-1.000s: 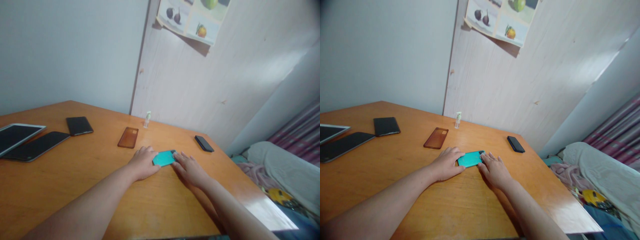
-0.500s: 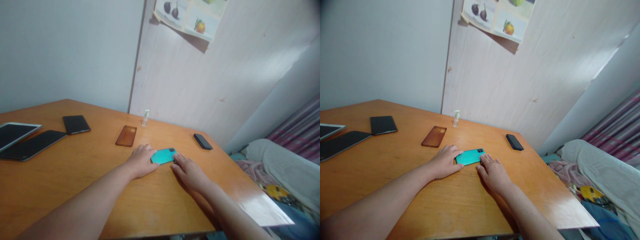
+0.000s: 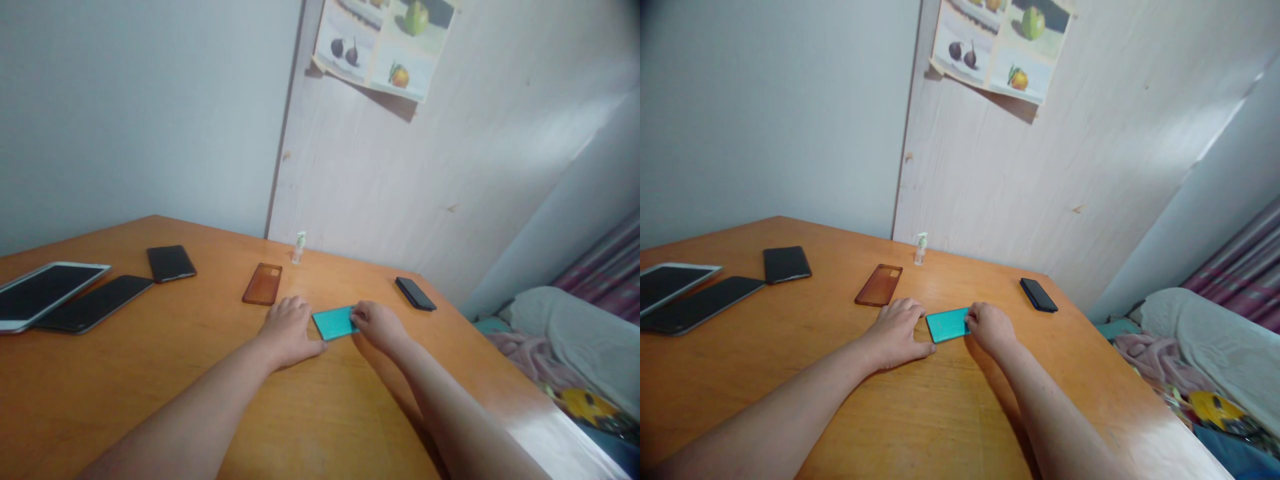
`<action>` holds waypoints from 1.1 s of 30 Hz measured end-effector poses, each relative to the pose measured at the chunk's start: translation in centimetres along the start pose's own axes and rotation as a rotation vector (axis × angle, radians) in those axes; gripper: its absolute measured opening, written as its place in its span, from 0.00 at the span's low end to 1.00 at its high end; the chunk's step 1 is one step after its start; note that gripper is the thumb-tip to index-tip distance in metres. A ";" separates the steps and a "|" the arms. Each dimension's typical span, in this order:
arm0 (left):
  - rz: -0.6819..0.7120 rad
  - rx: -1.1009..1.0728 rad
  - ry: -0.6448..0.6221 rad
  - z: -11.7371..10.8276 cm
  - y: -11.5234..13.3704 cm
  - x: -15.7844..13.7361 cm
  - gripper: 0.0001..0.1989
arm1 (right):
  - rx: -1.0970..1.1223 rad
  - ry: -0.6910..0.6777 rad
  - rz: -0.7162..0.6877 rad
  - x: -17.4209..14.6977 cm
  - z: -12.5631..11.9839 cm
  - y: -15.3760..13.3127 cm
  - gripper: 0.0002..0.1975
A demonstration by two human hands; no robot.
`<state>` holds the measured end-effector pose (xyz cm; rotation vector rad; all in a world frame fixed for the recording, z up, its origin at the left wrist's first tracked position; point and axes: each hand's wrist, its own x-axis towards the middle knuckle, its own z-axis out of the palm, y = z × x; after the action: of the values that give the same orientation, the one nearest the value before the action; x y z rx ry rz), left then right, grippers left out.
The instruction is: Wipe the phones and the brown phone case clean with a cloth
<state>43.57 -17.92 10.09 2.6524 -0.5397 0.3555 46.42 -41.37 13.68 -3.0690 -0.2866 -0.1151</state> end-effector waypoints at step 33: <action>0.013 -0.920 0.188 0.6 0.6 0.9 0.27 | 0.452 0.216 0.155 0.6 2.4 -2.0 0.10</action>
<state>44.23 -18.99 10.04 1.7123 -0.4974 0.2654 46.77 -39.18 11.44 -2.5899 -0.0506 -0.3225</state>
